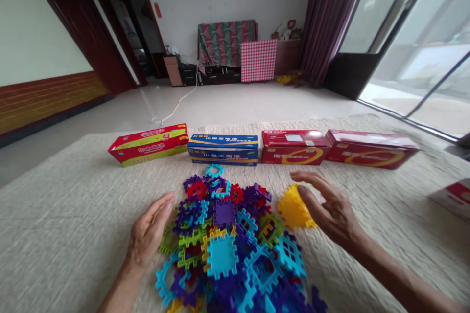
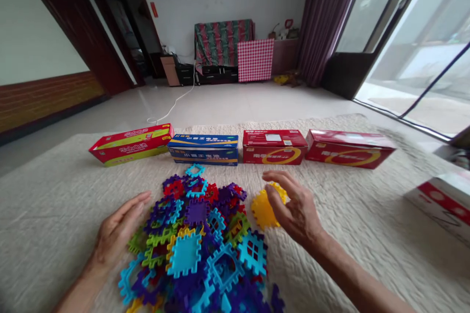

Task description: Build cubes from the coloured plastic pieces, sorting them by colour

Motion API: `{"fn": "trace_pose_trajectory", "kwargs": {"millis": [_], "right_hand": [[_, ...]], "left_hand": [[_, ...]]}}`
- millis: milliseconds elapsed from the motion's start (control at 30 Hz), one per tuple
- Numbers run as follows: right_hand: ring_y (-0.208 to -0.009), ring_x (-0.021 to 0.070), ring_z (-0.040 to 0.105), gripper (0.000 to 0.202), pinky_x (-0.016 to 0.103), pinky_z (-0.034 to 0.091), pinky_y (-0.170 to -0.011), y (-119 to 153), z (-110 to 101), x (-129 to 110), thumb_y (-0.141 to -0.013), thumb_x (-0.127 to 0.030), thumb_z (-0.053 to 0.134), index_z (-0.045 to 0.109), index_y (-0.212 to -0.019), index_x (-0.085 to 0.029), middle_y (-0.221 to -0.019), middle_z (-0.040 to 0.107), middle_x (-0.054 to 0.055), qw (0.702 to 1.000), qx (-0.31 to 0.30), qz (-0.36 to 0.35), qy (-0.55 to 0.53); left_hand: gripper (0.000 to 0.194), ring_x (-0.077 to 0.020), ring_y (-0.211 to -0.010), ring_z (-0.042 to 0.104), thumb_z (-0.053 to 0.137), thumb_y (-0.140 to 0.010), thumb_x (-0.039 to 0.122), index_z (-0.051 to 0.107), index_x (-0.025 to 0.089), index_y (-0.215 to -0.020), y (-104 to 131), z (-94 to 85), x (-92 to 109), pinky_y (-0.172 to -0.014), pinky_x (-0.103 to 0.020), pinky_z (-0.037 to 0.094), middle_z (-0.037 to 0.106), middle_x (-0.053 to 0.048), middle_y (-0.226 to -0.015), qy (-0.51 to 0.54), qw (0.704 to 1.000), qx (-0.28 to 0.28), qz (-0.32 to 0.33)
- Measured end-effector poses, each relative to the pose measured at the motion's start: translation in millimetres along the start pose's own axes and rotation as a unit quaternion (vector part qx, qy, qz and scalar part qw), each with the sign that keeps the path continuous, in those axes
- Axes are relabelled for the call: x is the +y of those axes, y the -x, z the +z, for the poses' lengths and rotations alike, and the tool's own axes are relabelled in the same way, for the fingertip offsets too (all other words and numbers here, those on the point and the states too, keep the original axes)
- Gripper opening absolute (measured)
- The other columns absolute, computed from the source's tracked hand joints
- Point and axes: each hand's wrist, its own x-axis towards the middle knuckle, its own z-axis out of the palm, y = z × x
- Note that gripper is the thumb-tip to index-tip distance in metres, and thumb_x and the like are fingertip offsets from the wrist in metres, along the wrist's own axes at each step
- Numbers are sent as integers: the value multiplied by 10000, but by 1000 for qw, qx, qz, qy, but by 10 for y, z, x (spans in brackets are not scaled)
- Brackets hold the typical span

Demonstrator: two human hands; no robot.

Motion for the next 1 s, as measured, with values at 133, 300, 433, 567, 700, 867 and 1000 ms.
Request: {"fn": "trace_pose_trajectory", "kwargs": {"millis": [133, 300, 433, 567, 700, 867, 1000], "right_hand": [[-1008, 181, 643, 264, 349, 503, -888, -495, 491, -425, -920, -221, 435, 615, -1112, -203, -1101, 684, 70, 964, -226, -121, -69], [-1117, 245, 586, 319, 426, 451, -968, -883, 1279, -645, -919, -255, 476, 568, -1202, -143, -1197, 637, 141, 925, -340, -168, 10], [-1134, 250, 558, 331, 433, 430, -986, -887, 1477, -639, -934, -269, 451, 550, -1225, -145, -1208, 614, 146, 912, -373, -162, 53], [-1075, 220, 568, 279, 378, 429, -987, -852, 1364, -629, -931, -202, 437, 588, -1151, -123, -1127, 630, 135, 894, -399, -199, 47], [-1059, 203, 568, 268, 345, 423, -991, -840, 1298, -637, -928, -174, 428, 596, -1131, -126, -1101, 641, 121, 890, -401, -213, 32], [-1001, 203, 587, 253, 344, 438, -955, -841, 1329, -658, -916, -182, 434, 627, -1075, -147, -1059, 660, 110, 887, -414, -199, 44], [-1001, 210, 594, 284, 348, 441, -949, -843, 1331, -677, -911, -173, 423, 638, -1088, -118, -1070, 663, 125, 883, -420, -202, 44]], "left_hand": [[541, -271, -1247, 525, 594, -791, 572, 646, 197, -1177, 8, -15, -19, -1111, -415, 369, 625, -83, -1280, -15, 1000, -5, -4], [533, -274, -1254, 519, 590, -795, 570, 645, 208, -1182, 13, -28, -27, -1104, -414, 378, 619, -82, -1290, -25, 1000, -8, -4], [539, -280, -1246, 527, 599, -783, 575, 659, 188, -1153, 17, 0, 28, -1073, -406, 418, 632, -97, -1268, -15, 1000, -6, -3], [538, -278, -1215, 553, 608, -774, 575, 666, 177, -1131, 18, 29, 64, -1060, -397, 431, 634, -104, -1261, -10, 1000, -11, 7], [514, -268, -1213, 553, 598, -785, 564, 671, 174, -1111, 44, 27, 72, -1070, -387, 420, 638, -100, -1251, -35, 999, -13, 36], [514, -261, -1219, 550, 544, -820, 548, 639, 170, -1155, 4, 38, 124, -1038, -380, 449, 635, -104, -1256, -57, 998, -19, 30], [532, -256, -1197, 566, 531, -828, 511, 577, 194, -1254, -247, 106, 199, -1037, -397, 444, 583, -99, -1326, -138, 985, -73, 70]]}}
